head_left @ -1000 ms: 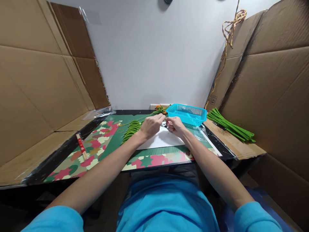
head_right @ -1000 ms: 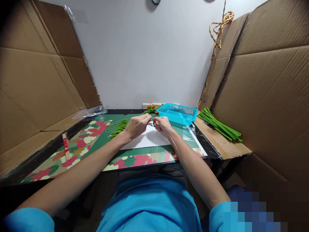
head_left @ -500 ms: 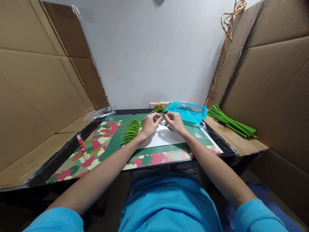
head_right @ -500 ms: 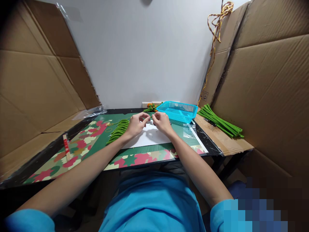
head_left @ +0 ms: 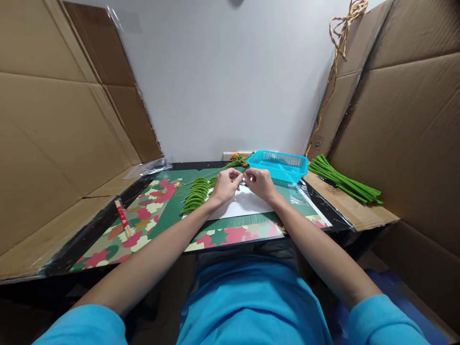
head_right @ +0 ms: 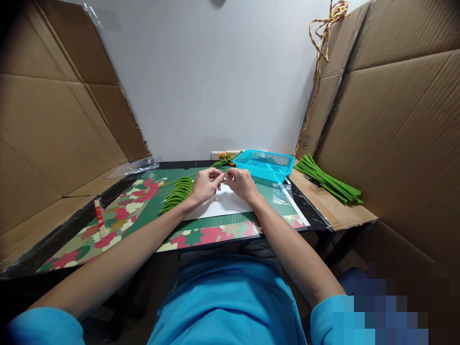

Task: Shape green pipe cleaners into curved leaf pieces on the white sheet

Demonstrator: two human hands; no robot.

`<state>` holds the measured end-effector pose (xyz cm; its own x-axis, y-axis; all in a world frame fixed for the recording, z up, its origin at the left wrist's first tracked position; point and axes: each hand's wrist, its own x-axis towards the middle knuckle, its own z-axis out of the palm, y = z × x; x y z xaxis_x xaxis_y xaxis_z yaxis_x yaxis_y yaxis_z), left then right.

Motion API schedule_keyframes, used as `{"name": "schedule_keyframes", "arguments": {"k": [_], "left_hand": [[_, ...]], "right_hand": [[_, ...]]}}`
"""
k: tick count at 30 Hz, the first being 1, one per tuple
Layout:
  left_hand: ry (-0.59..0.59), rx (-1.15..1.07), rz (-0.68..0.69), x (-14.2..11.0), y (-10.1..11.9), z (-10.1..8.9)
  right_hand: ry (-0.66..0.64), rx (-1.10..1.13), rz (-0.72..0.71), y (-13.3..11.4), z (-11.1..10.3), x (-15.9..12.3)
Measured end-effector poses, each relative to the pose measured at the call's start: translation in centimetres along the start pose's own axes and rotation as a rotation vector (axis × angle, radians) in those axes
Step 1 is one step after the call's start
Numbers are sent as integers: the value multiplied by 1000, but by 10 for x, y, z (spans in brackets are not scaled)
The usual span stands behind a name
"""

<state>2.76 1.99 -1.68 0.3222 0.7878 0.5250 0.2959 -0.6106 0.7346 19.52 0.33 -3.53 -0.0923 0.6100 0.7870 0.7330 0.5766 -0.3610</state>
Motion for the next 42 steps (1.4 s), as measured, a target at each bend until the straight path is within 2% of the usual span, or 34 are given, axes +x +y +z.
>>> {"name": "schedule_keyframes", "arguments": {"k": [4,11,14,18,25,29,33,37,39,42], "left_hand": [[-3,-109,-7,0,-1,0],[17,-161,-67,-1,-4,4],[42,-33,-30,-2,1,3],[72,256,112,-4,8,-3],[-13,516,149,-2,19,-15],[-58,626,148,-1,25,-26],[-152,660,186,4,24,-46],[-213,770,232,6,16,-67],[-192,798,215,7,10,-76],[-100,807,156,8,-1,-86]], "right_hand": [[-29,-108,-74,-1,0,-1],[3,-68,-21,-1,2,-4],[24,-51,-6,0,3,-5],[67,-42,-17,-1,5,-5],[63,-121,-34,-5,8,-6],[52,-106,-17,-7,9,-8],[-28,-115,7,-19,9,-8],[-108,-142,118,-38,15,1],[-151,-141,168,-46,22,11],[-199,-61,158,-48,35,28]]}}
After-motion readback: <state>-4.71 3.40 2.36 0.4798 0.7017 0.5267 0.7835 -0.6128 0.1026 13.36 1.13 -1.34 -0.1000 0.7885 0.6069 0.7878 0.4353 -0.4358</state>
